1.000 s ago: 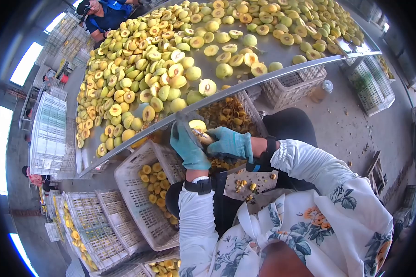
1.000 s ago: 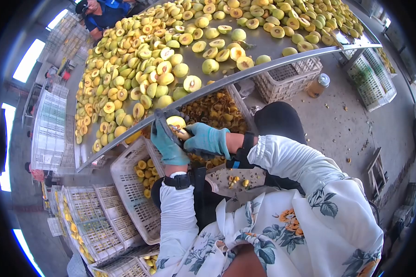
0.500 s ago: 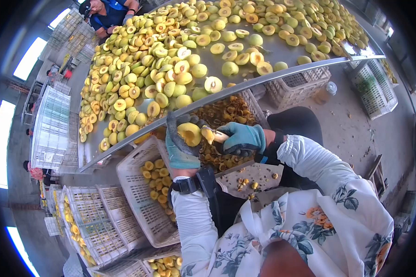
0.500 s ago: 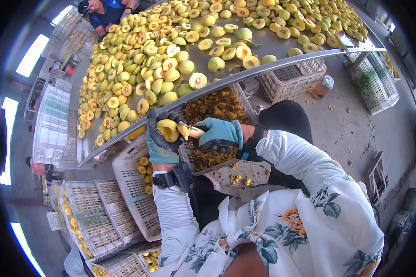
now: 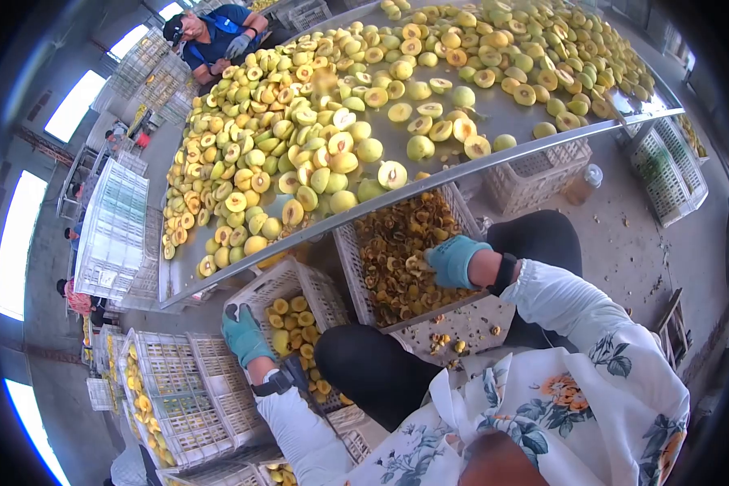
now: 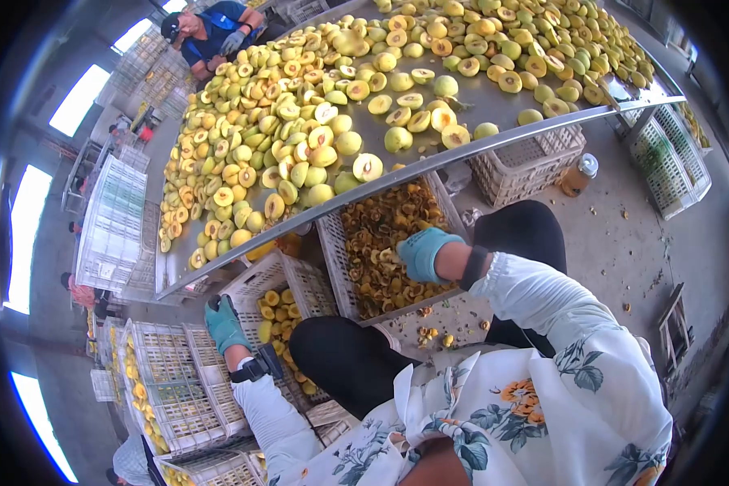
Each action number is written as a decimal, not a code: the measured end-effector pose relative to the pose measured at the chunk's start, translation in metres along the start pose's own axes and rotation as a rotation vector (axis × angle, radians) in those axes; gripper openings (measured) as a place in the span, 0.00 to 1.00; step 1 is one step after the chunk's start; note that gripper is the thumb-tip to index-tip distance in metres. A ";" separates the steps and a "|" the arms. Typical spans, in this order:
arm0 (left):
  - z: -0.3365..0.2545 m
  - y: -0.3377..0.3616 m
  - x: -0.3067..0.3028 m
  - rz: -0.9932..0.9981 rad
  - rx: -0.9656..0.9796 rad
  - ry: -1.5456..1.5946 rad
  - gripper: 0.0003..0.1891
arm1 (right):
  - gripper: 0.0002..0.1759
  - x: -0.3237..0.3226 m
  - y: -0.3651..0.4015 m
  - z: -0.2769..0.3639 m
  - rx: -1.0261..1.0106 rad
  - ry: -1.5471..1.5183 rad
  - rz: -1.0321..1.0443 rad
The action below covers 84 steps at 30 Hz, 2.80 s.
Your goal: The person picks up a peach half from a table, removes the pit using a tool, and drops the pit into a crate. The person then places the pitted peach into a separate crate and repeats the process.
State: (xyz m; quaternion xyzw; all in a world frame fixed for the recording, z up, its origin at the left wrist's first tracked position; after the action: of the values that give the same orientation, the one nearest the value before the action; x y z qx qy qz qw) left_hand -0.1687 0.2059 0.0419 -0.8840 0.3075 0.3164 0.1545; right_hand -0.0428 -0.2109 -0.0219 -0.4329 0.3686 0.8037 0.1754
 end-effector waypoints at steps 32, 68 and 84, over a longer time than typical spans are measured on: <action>-0.134 -0.038 0.207 0.597 -0.063 0.840 0.18 | 0.19 -0.033 0.023 0.014 -0.136 -0.241 -0.238; -0.209 0.135 0.161 0.565 0.366 0.845 0.09 | 0.18 -0.069 0.026 0.046 -0.209 -0.262 -0.583; -0.190 0.132 0.175 0.520 0.400 0.786 0.13 | 0.18 -0.041 0.013 0.053 -0.108 -0.545 -0.390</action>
State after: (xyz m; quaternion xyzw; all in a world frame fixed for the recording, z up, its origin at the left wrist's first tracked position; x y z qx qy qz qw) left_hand -0.0585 -0.0621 0.0605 -0.7835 0.6067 -0.0771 0.1095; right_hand -0.0578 -0.1782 0.0365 -0.2733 0.1751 0.8596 0.3947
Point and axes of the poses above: each hand's wrist, its own y-axis away from the middle knuckle, its own x-axis out of the palm, z = x × y, the point moved 10 cm from there along -y, towards the middle knuckle, and after that the axes turned 5 degrees about z, right-handed, at the moved point
